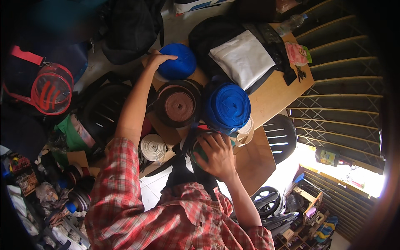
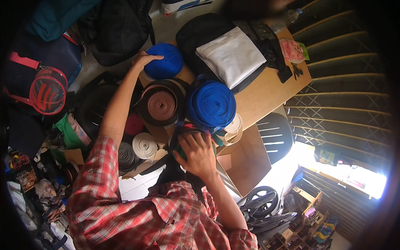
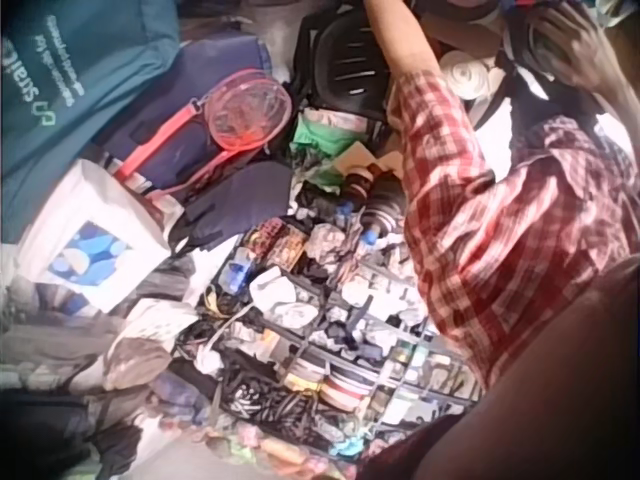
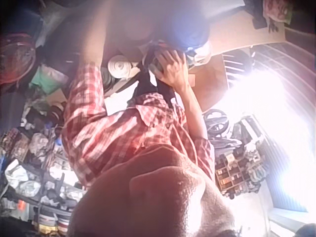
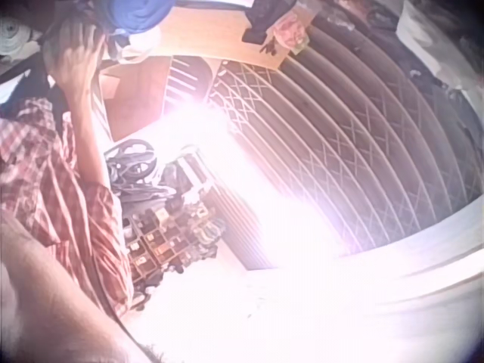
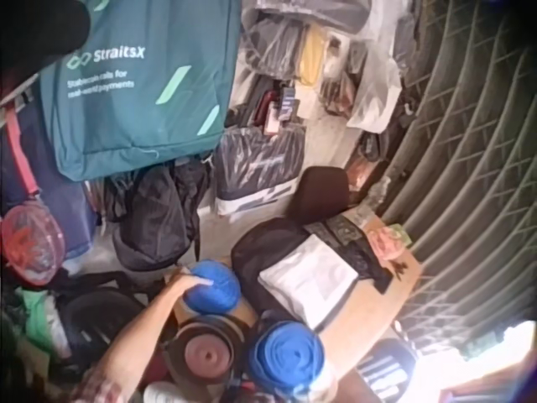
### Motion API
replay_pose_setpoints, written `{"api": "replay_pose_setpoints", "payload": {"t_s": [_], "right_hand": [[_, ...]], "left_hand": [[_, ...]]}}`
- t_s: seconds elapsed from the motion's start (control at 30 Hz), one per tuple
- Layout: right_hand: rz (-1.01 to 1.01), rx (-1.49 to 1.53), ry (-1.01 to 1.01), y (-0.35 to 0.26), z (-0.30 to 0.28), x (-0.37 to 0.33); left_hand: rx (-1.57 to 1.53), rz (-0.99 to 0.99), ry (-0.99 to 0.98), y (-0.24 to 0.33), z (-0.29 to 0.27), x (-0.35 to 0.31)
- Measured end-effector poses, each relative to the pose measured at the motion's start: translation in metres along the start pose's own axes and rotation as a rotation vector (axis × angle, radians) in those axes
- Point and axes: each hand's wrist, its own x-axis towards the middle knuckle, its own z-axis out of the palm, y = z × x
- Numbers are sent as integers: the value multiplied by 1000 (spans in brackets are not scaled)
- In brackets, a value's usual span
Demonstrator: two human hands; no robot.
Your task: The person organizes rolls of fabric tape on a shelving unit, picking them up from a table, checking their edges, and placing them onto different shelves.
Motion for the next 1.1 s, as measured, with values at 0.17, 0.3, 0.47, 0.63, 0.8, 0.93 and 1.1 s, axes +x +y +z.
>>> {"api": "replay_pose_setpoints", "payload": {"t_s": [0.17, 0.3, 0.47, 0.63, 0.8, 0.93, 1.1], "right_hand": [[-19, -12, 48, 2, 1, -3], [-55, -26, 93, 0, 3, -5], [-83, -6, 143, 4, 2, -10], [-79, 226, 272, 10, -17, -1], [-54, 524, 626, -11, -57, 70], [-177, 677, 467, -34, -70, 106], [-28, 639, 120, -16, -79, 89]], "left_hand": [[-28, 287, -123, 32, -5, -27], [282, 587, 282, 58, -15, -54], [457, 889, 69, 128, -98, -126], [490, 1152, 101, 160, -171, -204], [285, 1078, -50, 154, -225, -279], [93, 1097, -109, 122, -240, -308], [10, 961, -46, 77, -271, -316]]}}
